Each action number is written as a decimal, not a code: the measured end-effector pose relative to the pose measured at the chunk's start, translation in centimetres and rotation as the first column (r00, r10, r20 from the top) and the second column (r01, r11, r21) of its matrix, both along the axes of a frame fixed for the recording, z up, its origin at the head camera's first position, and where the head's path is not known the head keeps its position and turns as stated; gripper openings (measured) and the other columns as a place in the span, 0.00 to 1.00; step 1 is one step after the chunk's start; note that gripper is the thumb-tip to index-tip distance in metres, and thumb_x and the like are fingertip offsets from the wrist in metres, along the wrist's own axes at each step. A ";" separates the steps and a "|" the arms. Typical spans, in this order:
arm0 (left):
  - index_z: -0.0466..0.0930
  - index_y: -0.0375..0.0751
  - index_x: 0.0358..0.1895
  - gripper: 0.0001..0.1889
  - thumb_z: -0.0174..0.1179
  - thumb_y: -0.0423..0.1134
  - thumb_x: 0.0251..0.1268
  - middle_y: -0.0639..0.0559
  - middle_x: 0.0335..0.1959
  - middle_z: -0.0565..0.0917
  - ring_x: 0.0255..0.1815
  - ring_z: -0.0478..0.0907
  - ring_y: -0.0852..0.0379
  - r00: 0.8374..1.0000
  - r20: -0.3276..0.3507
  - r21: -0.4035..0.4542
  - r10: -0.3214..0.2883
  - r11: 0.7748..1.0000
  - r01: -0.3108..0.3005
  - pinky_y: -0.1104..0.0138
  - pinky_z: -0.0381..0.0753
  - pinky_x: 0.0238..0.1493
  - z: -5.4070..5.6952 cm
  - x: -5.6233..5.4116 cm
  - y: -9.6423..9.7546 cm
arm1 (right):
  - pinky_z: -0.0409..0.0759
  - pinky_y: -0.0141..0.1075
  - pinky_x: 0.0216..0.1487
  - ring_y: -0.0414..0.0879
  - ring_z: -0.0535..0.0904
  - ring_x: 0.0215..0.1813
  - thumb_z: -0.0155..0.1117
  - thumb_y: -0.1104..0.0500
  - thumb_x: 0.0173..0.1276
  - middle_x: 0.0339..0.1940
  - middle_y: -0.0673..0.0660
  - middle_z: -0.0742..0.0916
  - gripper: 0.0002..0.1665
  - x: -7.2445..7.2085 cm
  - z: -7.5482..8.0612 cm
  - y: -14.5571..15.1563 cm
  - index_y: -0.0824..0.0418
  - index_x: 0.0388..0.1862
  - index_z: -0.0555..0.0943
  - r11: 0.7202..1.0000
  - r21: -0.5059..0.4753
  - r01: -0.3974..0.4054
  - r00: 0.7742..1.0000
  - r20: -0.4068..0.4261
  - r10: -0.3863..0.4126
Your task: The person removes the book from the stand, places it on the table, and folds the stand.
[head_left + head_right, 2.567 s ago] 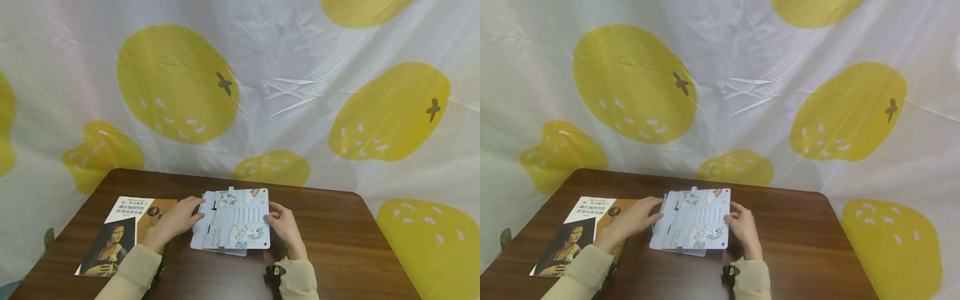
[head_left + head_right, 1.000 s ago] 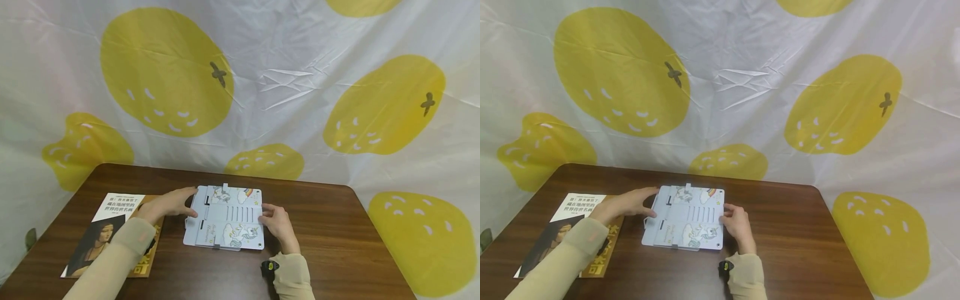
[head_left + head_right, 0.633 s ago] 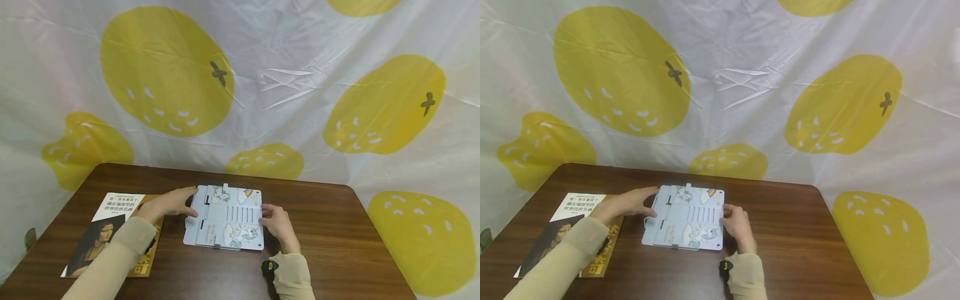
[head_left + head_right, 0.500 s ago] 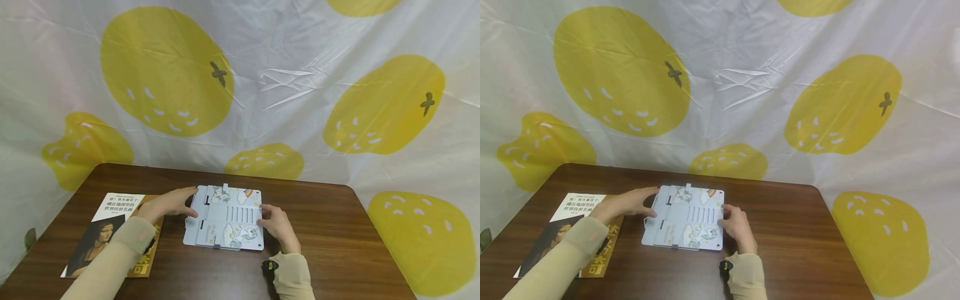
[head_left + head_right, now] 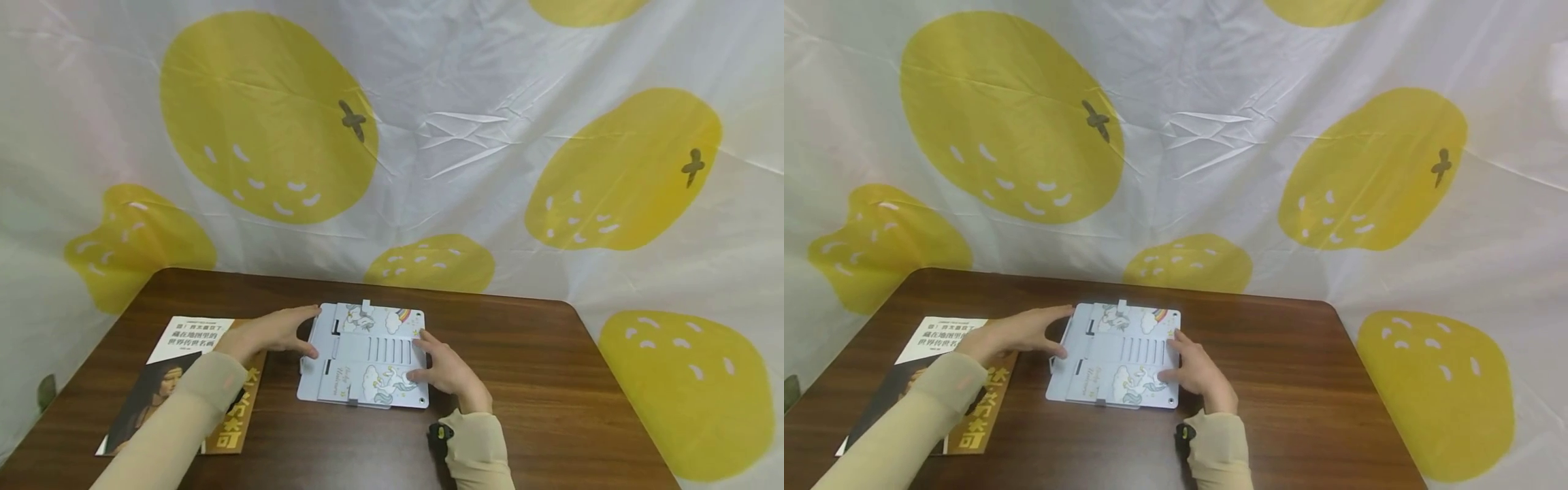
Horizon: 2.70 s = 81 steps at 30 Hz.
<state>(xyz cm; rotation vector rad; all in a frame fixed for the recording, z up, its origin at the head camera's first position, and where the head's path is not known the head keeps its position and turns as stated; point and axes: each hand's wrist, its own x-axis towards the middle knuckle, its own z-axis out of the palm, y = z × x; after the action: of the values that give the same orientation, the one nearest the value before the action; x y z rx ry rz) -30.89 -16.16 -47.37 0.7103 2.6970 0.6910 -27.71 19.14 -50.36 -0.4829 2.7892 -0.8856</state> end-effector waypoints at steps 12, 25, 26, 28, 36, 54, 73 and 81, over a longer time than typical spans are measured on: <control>0.52 0.31 0.76 0.57 0.77 0.48 0.45 0.35 0.77 0.51 0.75 0.51 0.36 0.996 0.065 -0.004 -0.064 0.998 0.064 0.47 0.52 0.71 0.3 -0.3 -0.7 | 0.58 0.55 0.70 0.62 0.58 0.74 0.77 0.56 0.56 0.77 0.61 0.63 0.47 0.0 0.2 0.0 0.67 0.72 0.67 0.999 -0.017 -0.049 0.998 0.033 0.049; 0.54 0.34 0.76 0.55 0.77 0.48 0.46 0.38 0.77 0.52 0.74 0.54 0.37 0.998 0.039 -0.057 -0.046 0.997 0.049 0.48 0.54 0.71 1.0 0.4 0.3 | 0.53 0.55 0.72 0.60 0.51 0.77 0.78 0.52 0.55 0.77 0.62 0.62 0.49 0.2 0.3 -0.6 0.68 0.71 0.66 0.998 0.059 -0.005 1.000 0.009 0.005; 0.54 0.34 0.76 0.55 0.77 0.48 0.46 0.38 0.77 0.52 0.74 0.54 0.38 0.998 0.040 -0.068 -0.042 0.997 0.045 0.48 0.54 0.71 1.0 0.4 0.4 | 0.53 0.56 0.72 0.61 0.50 0.77 0.78 0.52 0.54 0.77 0.63 0.62 0.50 0.2 0.3 -0.7 0.69 0.71 0.66 0.998 0.062 -0.003 1.000 0.009 0.002; 0.54 0.34 0.76 0.55 0.77 0.48 0.47 0.39 0.77 0.52 0.74 0.54 0.38 0.998 0.037 -0.083 -0.041 0.996 0.044 0.48 0.54 0.71 1.0 0.4 0.5 | 0.54 0.55 0.72 0.60 0.51 0.77 0.77 0.51 0.55 0.77 0.62 0.61 0.50 0.2 0.3 -0.8 0.68 0.72 0.66 0.997 0.076 0.002 1.000 0.016 -0.003; 0.56 0.32 0.75 0.55 0.77 0.51 0.46 0.36 0.76 0.54 0.74 0.54 0.37 0.998 0.002 -0.086 -0.060 0.995 0.060 0.48 0.54 0.71 0.5 0.1 1.0 | 0.54 0.54 0.72 0.58 0.51 0.77 0.77 0.50 0.55 0.78 0.60 0.61 0.50 0.1 0.1 -0.5 0.66 0.73 0.66 0.998 0.069 -0.006 1.000 0.022 0.004; 0.57 0.36 0.75 0.54 0.76 0.54 0.46 0.38 0.77 0.53 0.75 0.52 0.38 0.999 -0.005 -0.084 -0.041 0.996 0.041 0.47 0.54 0.71 -0.6 0.2 2.7 | 0.54 0.52 0.72 0.57 0.51 0.78 0.79 0.52 0.53 0.77 0.60 0.61 0.50 -0.1 -0.3 -0.4 0.67 0.71 0.68 1.000 0.016 0.020 1.000 0.023 -0.020; 0.56 0.39 0.76 0.56 0.74 0.60 0.45 0.43 0.78 0.51 0.76 0.50 0.42 1.000 0.021 -0.104 0.003 0.995 0.000 0.49 0.53 0.72 -2.1 0.5 3.3 | 0.54 0.52 0.73 0.58 0.51 0.77 0.78 0.53 0.54 0.77 0.61 0.61 0.49 0.0 -0.1 -0.5 0.67 0.71 0.68 1.000 0.010 0.008 1.000 0.023 -0.008; 0.57 0.40 0.76 0.55 0.75 0.59 0.45 0.44 0.78 0.52 0.76 0.51 0.42 0.999 0.036 -0.125 0.025 0.992 -0.020 0.46 0.54 0.71 -2.0 0.7 3.6 | 0.53 0.52 0.73 0.58 0.50 0.78 0.79 0.53 0.53 0.77 0.61 0.61 0.49 0.0 -0.1 -0.7 0.67 0.71 0.68 1.000 0.001 0.012 1.000 0.029 -0.012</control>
<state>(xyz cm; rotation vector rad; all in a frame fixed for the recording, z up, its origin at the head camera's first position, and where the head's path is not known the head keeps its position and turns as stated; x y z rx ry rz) -30.22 -12.59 -49.38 0.6306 2.6896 0.5307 -27.75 18.39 -50.42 -0.4501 2.7691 -0.8862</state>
